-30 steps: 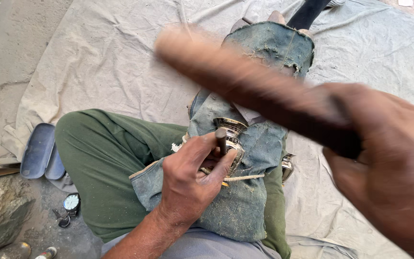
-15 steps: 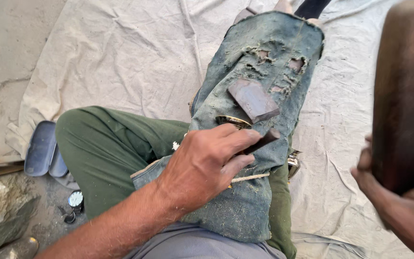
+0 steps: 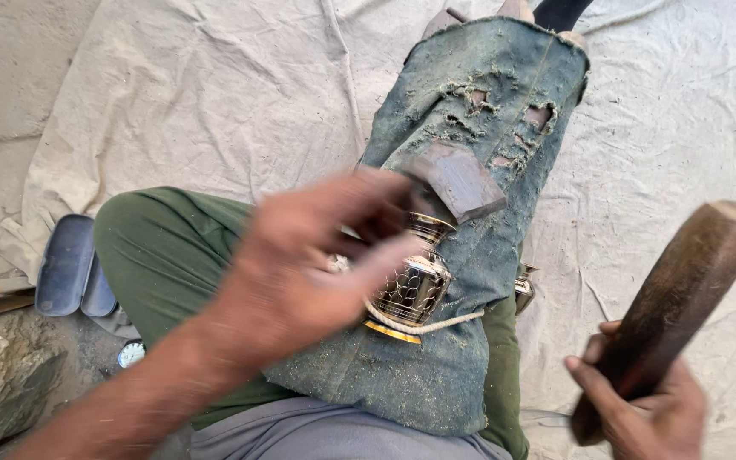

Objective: The person sits cross-legged with a leather sandbag cushion on their lap holding a small brass pot. They hold a steel punch against the pot's surface with one hand and strike it with a wooden mallet in the other, repositioning the punch repeatedly to work the decorated metal surface, rotating the pot as they go.

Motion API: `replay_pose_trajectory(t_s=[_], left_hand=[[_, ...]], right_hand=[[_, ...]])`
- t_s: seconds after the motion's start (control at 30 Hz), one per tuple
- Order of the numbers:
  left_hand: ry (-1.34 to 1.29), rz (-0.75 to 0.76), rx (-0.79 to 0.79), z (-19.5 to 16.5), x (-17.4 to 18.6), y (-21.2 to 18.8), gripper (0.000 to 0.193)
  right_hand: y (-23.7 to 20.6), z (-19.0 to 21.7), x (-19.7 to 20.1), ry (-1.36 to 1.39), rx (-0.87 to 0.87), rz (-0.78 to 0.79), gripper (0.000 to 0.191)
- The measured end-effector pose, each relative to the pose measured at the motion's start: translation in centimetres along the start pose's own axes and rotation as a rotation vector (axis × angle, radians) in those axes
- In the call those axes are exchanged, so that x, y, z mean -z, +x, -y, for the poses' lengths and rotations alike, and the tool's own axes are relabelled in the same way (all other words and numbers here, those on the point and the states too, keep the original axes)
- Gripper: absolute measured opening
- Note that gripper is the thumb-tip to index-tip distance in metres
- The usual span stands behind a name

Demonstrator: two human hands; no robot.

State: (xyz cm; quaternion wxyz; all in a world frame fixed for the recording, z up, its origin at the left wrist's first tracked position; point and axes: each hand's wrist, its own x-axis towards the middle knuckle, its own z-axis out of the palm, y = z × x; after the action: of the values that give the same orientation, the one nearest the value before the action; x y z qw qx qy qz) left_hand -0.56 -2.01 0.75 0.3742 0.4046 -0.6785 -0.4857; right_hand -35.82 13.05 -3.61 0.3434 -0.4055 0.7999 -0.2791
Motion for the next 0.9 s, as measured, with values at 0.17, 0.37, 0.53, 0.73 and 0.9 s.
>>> replay_pose_trajectory(t_s=[0.17, 0.37, 0.53, 0.73, 0.9], left_hand=[[0.715, -0.321, 0.024, 6.8, 8.7, -4.9, 0.009], [0.940, -0.326, 0.332, 14.7, 13.6, -18.2, 0.022], [1.007, -0.373, 0.429, 17.6, 14.2, -25.0, 0.041], [1.123, -0.369, 0.547, 18.0, 18.0, -23.1, 0.044], [1.260, -0.168, 0.658, 19.2, 20.3, -18.0, 0.051]], right_hand=[[0.3, -5.5, -5.6, 0.505, -0.270, 0.099, 0.058], [1.4, -8.2, -7.9, 0.479, -0.406, 0.146, 0.043], [2.8, -10.7, -8.5, 0.361, -0.321, 0.172, 0.046], [4.3, -11.7, -9.9, 0.190, -0.352, 0.111, 0.051], [4.3, -10.9, -10.0, 0.147, -0.309, 0.092, 0.055]])
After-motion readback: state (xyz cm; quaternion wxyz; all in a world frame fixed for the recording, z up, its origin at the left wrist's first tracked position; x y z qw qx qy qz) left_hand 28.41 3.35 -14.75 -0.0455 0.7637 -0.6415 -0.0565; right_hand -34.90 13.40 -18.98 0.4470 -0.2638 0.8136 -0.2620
